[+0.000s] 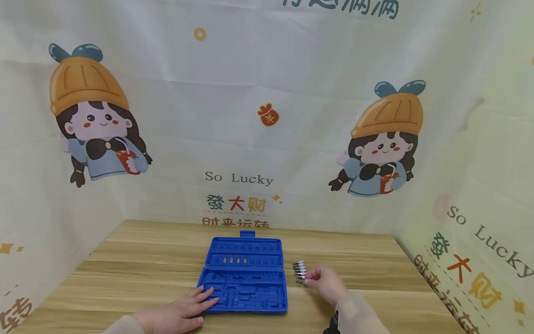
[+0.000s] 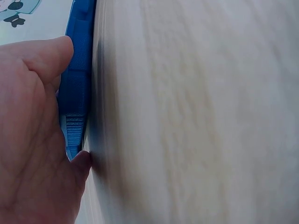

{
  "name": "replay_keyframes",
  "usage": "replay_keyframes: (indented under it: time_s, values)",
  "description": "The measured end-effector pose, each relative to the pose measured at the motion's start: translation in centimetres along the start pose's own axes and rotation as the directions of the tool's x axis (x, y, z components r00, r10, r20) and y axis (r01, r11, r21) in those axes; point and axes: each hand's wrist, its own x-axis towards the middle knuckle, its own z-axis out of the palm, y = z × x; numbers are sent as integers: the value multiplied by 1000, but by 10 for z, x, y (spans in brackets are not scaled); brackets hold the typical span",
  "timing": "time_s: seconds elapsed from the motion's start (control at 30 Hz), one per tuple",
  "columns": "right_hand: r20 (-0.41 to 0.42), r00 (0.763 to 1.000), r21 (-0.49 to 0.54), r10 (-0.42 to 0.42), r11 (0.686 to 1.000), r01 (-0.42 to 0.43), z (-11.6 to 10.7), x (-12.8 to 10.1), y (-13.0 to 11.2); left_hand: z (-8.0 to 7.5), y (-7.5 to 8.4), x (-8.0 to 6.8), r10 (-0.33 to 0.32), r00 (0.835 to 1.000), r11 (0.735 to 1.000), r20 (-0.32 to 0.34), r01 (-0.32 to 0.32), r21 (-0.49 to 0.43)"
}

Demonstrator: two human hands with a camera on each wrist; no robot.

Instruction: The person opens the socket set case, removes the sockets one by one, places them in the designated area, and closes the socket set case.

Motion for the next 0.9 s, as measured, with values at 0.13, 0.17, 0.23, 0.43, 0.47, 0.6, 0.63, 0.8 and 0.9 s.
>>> replay_keyframes:
  time_s: [0.13, 0.17, 0.23, 0.43, 0.47, 0.6, 0.63, 0.8, 0.9]
  values:
    - [-7, 1000, -55, -10, 998, 9, 4, -4, 2, -16, 36, -15, -43, 999, 999, 3, 43, 4]
    - [-12, 1000, -74, -9, 997, 8, 5, -4, 2, -17, 40, -16, -47, 999, 999, 4, 47, 8]
    - [-25, 1000, -121, -10, 993, 7, 6, -5, 2, -19, 45, -18, -52, 999, 999, 3, 52, 17]
    - [-43, 999, -221, -22, 975, 12, 8, -5, 0, -18, 44, -17, -48, 999, 999, -2, 48, 27]
    - [-45, 999, -232, -24, 973, 13, 8, -5, 0, -18, 44, -17, -46, 999, 999, -3, 46, 29]
    - [-44, 999, -260, -31, 966, 18, 8, -5, -1, -19, 45, -17, -50, 999, 998, -1, 50, 40]
    - [-43, 999, -264, -34, 964, 21, 8, -5, -2, -19, 46, -17, -54, 999, 998, -1, 53, 42]
    - [-39, 998, -263, -38, 964, 27, 8, -5, -4, -19, 45, -17, -49, 999, 998, 4, 49, 26]
    - [-44, 998, -253, -41, 967, 28, 8, -6, -4, -17, 37, -16, -21, 1000, 1000, 10, 20, 12]
